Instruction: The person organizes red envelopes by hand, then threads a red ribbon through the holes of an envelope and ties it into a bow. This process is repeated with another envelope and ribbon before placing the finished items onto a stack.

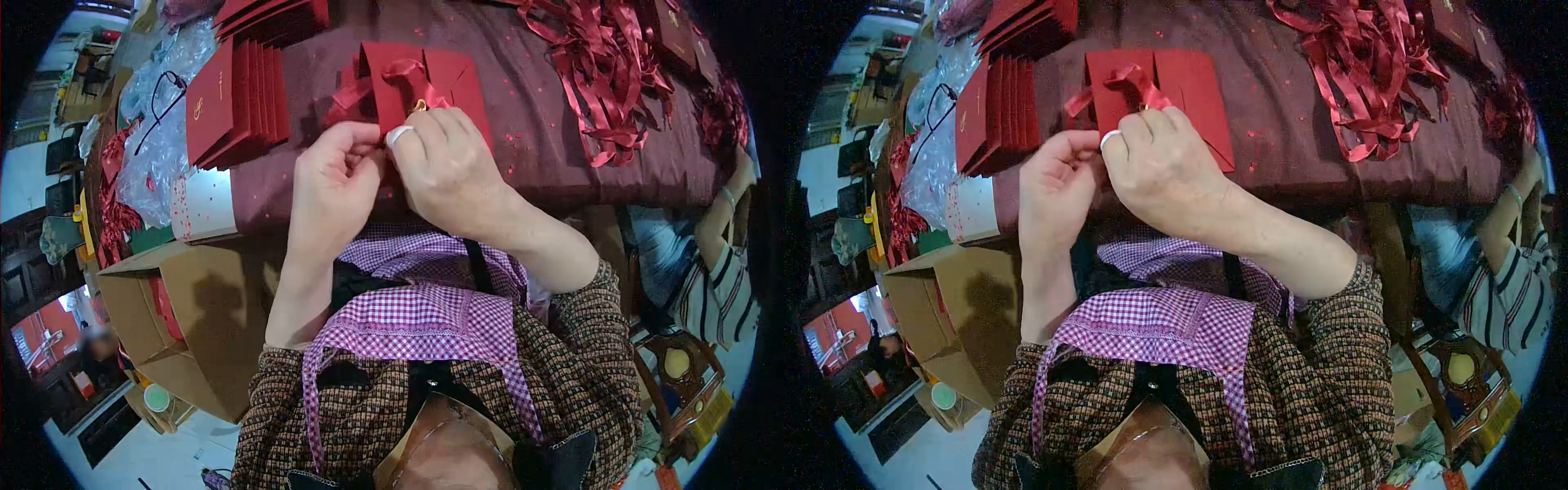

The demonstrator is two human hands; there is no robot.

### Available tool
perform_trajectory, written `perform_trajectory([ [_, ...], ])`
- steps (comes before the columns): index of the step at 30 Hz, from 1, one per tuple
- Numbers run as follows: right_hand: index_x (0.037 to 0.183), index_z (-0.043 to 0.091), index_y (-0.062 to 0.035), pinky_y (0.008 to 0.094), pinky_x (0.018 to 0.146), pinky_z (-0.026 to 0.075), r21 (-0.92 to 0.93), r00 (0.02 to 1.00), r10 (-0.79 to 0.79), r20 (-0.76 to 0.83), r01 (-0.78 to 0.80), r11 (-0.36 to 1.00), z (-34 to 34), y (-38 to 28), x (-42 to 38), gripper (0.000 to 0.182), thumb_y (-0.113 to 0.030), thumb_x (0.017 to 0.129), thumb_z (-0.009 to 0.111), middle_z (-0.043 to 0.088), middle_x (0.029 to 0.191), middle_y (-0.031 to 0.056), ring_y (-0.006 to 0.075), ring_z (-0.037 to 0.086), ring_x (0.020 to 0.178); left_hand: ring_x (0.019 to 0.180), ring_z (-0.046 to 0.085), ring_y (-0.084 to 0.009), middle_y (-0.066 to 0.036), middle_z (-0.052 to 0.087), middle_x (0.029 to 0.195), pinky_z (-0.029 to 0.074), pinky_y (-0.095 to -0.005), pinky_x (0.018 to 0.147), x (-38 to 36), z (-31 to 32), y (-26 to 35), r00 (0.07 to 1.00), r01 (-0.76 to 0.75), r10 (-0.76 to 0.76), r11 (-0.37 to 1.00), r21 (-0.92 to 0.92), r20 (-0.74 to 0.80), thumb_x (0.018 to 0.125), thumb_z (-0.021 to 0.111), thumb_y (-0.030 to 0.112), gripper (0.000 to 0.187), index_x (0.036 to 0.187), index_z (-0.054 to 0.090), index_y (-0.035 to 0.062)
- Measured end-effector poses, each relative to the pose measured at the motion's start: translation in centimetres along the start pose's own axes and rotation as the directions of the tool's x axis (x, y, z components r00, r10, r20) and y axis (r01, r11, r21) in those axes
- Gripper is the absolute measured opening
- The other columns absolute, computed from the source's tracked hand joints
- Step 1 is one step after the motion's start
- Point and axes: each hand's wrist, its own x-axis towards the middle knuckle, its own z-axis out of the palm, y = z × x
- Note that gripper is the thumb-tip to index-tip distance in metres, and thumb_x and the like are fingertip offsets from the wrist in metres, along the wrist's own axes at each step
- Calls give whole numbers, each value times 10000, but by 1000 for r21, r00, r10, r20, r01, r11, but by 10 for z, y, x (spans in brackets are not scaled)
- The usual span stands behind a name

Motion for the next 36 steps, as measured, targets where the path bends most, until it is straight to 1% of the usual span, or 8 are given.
perform_trajectory([
  [5,801,508,-14,401,677,449,269,994,109,-5,-104,958,-5,11,5,129,-45,718,602,555,776,146,326,566,751,703,536,-57,-24,611,816,455,-206,652,2,-5,-8,996,-89,91,995,40,-26,835,590,-43,212,1046,607,-49],
  [7,820,515,-25,401,700,438,413,984,172,45,-176,894,-14,16,8,143,-61,756,637,559,787,139,332,559,766,714,519,-55,-11,587,826,439,-200,658,1,-14,5,997,54,-48,992,-114,59,855,586,-36,214,1067,604,-52],
  [8,822,522,-39,404,714,419,487,978,200,57,-202,850,-17,18,8,162,-60,752,666,558,790,127,327,552,780,738,503,-51,-7,567,878,420,-192,664,4,-17,2,995,-28,31,999,-36,99,867,575,-39,219,1084,602,-50],
  [16,785,562,-62,374,710,414,551,972,225,-66,-152,820,-4,18,-5,212,-7,665,729,590,786,65,263,573,765,772,524,-127,-73,521,915,426,-224,649,9,-15,-7,941,-326,281,902,283,189,779,587,-89,227,1001,609,-50],
  [20,822,580,-63,363,721,421,609,983,184,-29,-128,783,-8,18,-9,219,-20,680,741,602,804,64,253,588,787,745,516,-137,-77,507,876,417,-240,616,7,-15,-8,922,-372,320,888,270,218,768,567,-95,127,890,574,-59],
  [24,875,591,-69,359,793,412,614,976,118,181,-206,762,-30,30,0,187,-90,739,718,609,840,63,248,589,831,726,501,-137,-73,497,859,410,-241,608,5,-18,-6,939,-324,270,900,291,213,760,558,-97,124,876,554,-55],
  [29,824,570,-61,369,791,409,435,997,32,66,-58,898,-28,26,4,152,-90,750,699,586,817,66,254,575,813,729,495,-161,-82,485,839,405,-245,635,5,-15,-4,933,-341,298,912,229,202,763,541,-102,140,895,527,-55],
  [36,811,556,-65,365,781,395,537,992,6,125,-72,841,-28,28,2,166,-107,742,701,568,782,61,242,572,793,710,471,-226,-117,433,786,410,-296,648,0,-18,-3,912,-360,266,883,302,311,752,528,-97,122,868,514,-61],
])
